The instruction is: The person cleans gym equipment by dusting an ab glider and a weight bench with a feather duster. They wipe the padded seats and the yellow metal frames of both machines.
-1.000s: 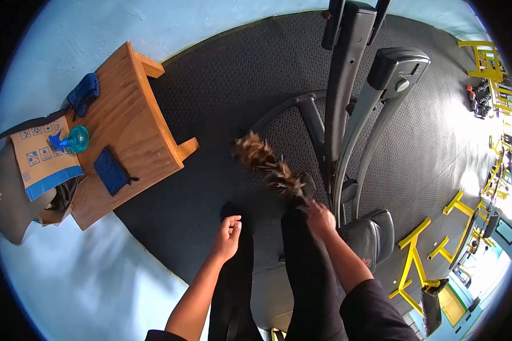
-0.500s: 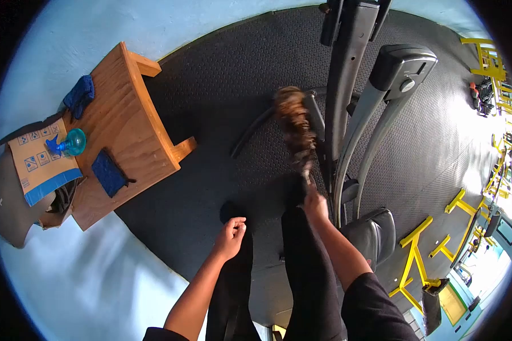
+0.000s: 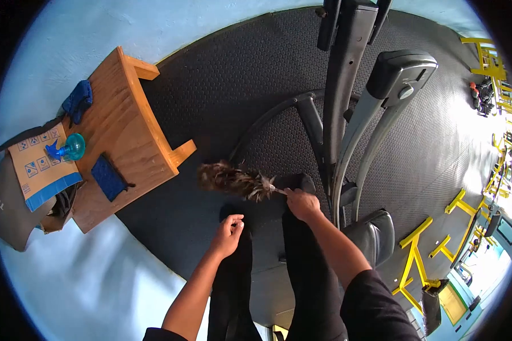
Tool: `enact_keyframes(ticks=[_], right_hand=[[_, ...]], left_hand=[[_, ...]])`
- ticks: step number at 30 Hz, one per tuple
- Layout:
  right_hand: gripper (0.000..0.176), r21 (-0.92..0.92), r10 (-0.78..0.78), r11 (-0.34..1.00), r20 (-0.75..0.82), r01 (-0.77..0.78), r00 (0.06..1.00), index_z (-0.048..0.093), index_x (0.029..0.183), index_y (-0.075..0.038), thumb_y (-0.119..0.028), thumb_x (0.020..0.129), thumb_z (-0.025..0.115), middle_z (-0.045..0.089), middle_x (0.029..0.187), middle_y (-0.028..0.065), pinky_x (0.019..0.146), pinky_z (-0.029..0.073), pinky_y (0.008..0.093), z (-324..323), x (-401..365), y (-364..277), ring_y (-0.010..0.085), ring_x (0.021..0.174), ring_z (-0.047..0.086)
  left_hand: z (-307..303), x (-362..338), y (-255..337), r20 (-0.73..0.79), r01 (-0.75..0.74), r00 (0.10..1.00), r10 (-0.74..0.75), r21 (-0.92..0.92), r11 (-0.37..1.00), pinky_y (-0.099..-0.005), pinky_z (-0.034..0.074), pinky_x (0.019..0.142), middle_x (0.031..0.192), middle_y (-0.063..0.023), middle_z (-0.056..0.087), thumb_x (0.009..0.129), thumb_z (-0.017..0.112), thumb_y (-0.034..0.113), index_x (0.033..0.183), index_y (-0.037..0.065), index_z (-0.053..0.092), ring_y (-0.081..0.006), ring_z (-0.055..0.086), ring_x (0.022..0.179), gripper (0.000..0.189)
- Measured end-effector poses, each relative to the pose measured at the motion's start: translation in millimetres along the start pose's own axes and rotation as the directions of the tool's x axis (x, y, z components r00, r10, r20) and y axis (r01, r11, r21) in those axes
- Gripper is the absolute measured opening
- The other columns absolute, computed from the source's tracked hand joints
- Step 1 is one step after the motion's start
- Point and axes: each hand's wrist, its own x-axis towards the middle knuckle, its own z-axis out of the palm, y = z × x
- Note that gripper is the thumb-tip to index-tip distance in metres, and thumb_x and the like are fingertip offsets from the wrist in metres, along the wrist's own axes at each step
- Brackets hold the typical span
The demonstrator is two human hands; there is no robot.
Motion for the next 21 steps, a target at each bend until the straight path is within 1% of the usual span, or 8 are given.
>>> enact_keyframes(ticks=[2,4,9,12,14,16,18,21], right_hand=[[0.029,0.106,0.036,0.994,-0.152,-0.020,0.988,0.057,0.124,-0.011,-0.016,0.096,0.050,0.069,0.096,0.0168,0.069,0.057,0.0451,34,1,3,0.0379,0.083,0.069],[0.030,0.566,0.436,0.803,-0.341,-0.189,0.833,0.058,0.124,-0.011,-0.016,0.096,0.050,0.068,0.093,0.0193,0.069,0.055,0.0492,43,7,-17,0.0412,0.082,0.068],[0.017,0.422,0.147,0.905,-0.189,-0.055,0.971,0.058,0.109,-0.005,-0.014,0.097,0.049,0.066,0.094,0.0251,0.072,0.050,0.0537,52,6,-42,0.0439,0.088,0.065],[0.019,0.656,0.429,0.747,-0.354,-0.106,0.831,0.056,0.113,-0.006,-0.016,0.100,0.047,0.065,0.096,0.0236,0.075,0.050,0.0507,90,24,-41,0.0421,0.089,0.065],[0.023,0.919,0.883,0.327,-0.214,-0.220,0.418,0.053,0.121,-0.008,-0.019,0.102,0.046,0.064,0.098,0.0217,0.079,0.050,0.0460,123,52,-32,0.0383,0.089,0.064],[0.024,0.842,0.780,0.523,-0.408,-0.135,0.474,0.051,0.122,-0.007,-0.021,0.103,0.046,0.063,0.098,0.0214,0.080,0.050,0.0446,135,72,-38,0.0380,0.090,0.064],[0.025,0.843,0.675,0.478,-0.174,-0.246,0.717,0.050,0.122,-0.006,-0.021,0.103,0.047,0.065,0.096,0.0238,0.079,0.051,0.0456,122,73,-47,0.0423,0.091,0.065],[0.026,0.887,0.765,0.419,-0.229,-0.195,0.602,0.050,0.122,-0.005,-0.020,0.102,0.046,0.066,0.095,0.0258,0.077,0.051,0.0470,113,83,-41,0.0453,0.091,0.066]], left_hand=[[2,1,-1,0.000,-0.019,1.000,0.019,-0.009,1.000,-0.0313,0.053,0.074,0.112,-0.0112,0.064,0.102,0.057,0.021,0.127,0.004,0.057,-0.0151,0.061,0.081,0.030],[4,4,-3,0.005,-0.017,1.000,0.017,-0.013,1.000,-0.0310,0.053,0.073,0.112,-0.0111,0.063,0.102,0.057,0.021,0.127,0.004,0.057,-0.0149,0.061,0.080,0.030],[13,15,-14,0.020,0.001,1.000,0.000,-0.054,0.999,-0.0304,0.053,0.074,0.113,-0.0111,0.063,0.102,0.057,0.022,0.127,0.004,0.058,-0.0154,0.061,0.081,0.031],[14,23,-22,-0.010,-0.027,1.000,0.027,-0.083,0.996,-0.0304,0.053,0.076,0.113,-0.0111,0.063,0.102,0.057,0.023,0.127,0.005,0.058,-0.0161,0.062,0.083,0.031],[13,25,-30,0.002,0.021,1.000,-0.021,-0.146,0.989,-0.0304,0.053,0.078,0.111,-0.0107,0.064,0.102,0.057,0.023,0.127,0.005,0.058,-0.0162,0.062,0.087,0.030],[17,27,-44,0.002,0.025,1.000,-0.025,-0.156,0.987,-0.0303,0.052,0.079,0.109,-0.0097,0.065,0.103,0.056,0.023,0.127,0.005,0.058,-0.0152,0.062,0.089,0.030],[18,26,-58,0.016,0.020,1.000,-0.018,-0.159,0.987,-0.0308,0.052,0.081,0.110,-0.0092,0.066,0.103,0.056,0.023,0.127,0.006,0.059,-0.0150,0.062,0.091,0.030],[17,16,-71,0.034,0.032,0.999,-0.028,-0.150,0.988,-0.0322,0.051,0.084,0.113,-0.0096,0.066,0.103,0.055,0.025,0.127,0.006,0.059,-0.0167,0.063,0.093,0.031]])
